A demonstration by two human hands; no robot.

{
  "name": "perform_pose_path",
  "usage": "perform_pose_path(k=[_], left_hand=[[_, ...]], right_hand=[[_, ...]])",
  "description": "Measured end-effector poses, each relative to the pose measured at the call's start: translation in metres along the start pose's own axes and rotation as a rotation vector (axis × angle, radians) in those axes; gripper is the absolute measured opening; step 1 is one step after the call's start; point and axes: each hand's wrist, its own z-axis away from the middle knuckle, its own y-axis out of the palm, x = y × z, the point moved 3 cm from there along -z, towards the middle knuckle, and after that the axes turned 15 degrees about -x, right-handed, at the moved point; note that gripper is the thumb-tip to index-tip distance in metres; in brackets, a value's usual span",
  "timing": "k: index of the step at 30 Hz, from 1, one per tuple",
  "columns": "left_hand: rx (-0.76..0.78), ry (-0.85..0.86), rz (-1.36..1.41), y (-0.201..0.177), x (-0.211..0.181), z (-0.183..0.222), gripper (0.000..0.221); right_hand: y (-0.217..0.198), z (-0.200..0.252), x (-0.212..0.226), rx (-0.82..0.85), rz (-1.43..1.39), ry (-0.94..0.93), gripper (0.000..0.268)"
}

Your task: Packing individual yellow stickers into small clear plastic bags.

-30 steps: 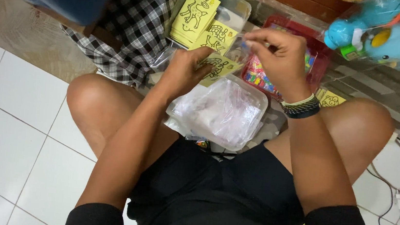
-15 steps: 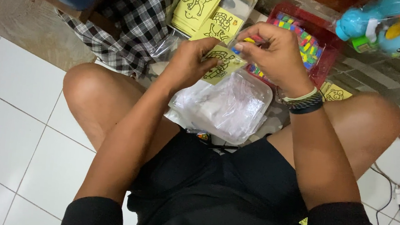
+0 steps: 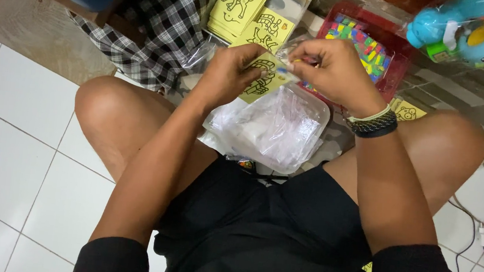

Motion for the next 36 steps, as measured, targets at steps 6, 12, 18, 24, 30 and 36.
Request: perform_pose_path(k=[6,12,18,24,30,36], left_hand=[[0.025,-0.055,0.036,0.004,0.0,-0.002,0.025],[0.002,-0.098,0.122,0.006,0.002,-0.003,0.024],[-0.028,-0.103,0.14,0.005,0.002,-0.004,0.018],[-0.105,-0.182,0.334,0.002,0.001,-0.006,0.017],[-0.172,-0.132,0.381,0.002,-0.002,-0.007,0.015],[-0.248,-0.18,0.58,-0.001,-0.012,-0.007,0.022]], right_hand=[[0.001,-0.002,0.001,-0.083,0.14,-0.069,0.027],[0.0,-0.003,0.003,-0.097,0.048,-0.072,0.015],[-0.005,-0.001,0.013,-0.045,0.072,-0.186,0.021],[-0.021,-0.001,0.027,-0.154,0.056,-0.253,0.025],[-0.025,0.0,0.033,-0.353,0.114,-0.423,0.026],[-0.015,-0.001,0.004,-0.281,-0.259,0.068,0.057]])
